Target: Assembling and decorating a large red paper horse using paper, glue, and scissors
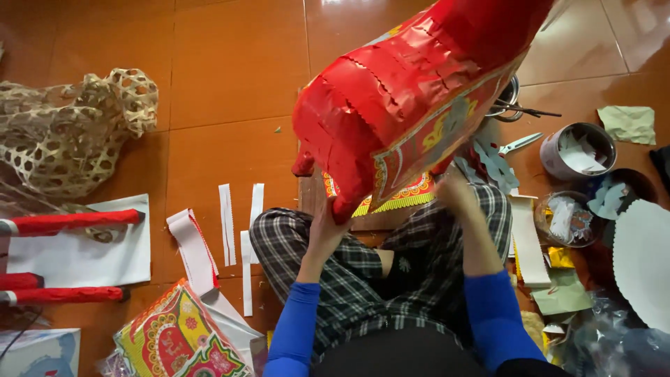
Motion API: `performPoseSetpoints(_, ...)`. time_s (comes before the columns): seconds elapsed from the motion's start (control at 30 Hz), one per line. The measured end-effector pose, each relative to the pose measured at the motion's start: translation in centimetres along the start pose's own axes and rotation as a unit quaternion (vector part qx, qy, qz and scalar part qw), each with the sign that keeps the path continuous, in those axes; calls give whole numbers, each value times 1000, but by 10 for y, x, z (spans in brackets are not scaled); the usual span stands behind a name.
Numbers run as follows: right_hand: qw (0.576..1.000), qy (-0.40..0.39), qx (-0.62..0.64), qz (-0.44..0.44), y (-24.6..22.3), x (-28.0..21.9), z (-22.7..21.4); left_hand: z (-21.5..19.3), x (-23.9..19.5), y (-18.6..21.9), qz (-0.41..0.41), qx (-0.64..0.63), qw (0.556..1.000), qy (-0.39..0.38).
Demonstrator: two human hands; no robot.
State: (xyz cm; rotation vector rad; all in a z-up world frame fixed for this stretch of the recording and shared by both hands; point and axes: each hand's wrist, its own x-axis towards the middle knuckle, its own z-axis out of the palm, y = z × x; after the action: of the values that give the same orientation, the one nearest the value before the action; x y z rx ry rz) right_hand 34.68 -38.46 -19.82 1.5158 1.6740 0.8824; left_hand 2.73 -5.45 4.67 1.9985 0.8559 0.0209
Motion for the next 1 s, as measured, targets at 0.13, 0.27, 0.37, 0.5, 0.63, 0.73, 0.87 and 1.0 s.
performPoseSetpoints(0.13, 469, 46, 708, 526, 156, 81, -38, 5, -6, 20, -45, -9, 999, -3)
performPoseSetpoints(0.27, 329, 121, 760, 547, 181, 97, -62, -10, -13, 55, -89, 14, 996, -22)
performPoseSetpoints(0.37, 384, 156, 718, 559, 177, 106, -54, -6, 0, 32, 15, -30, 997, 65)
performPoseSetpoints(0.5, 465, 161, 670, 556, 184, 125, -67, 15, 135, -113, 37, -268, 960, 68)
performPoseSetpoints(0.63, 292, 253, 634, 669, 180, 158, -71, 21, 192, -165, -25, -553, 828, 90)
performPoseSetpoints(0.73, 507, 159, 531, 660, 158, 155, -49, 14, 199, -158, -19, -335, 930, 148)
performPoseSetpoints(0.87, 491, 202, 589, 609, 171, 152, -43, 7, 214, -132, 34, 87, 968, 234)
performPoseSetpoints(1.0, 485, 189, 618, 590, 189, 149, -65, -12, 210, -107, 12, 28, 988, 152)
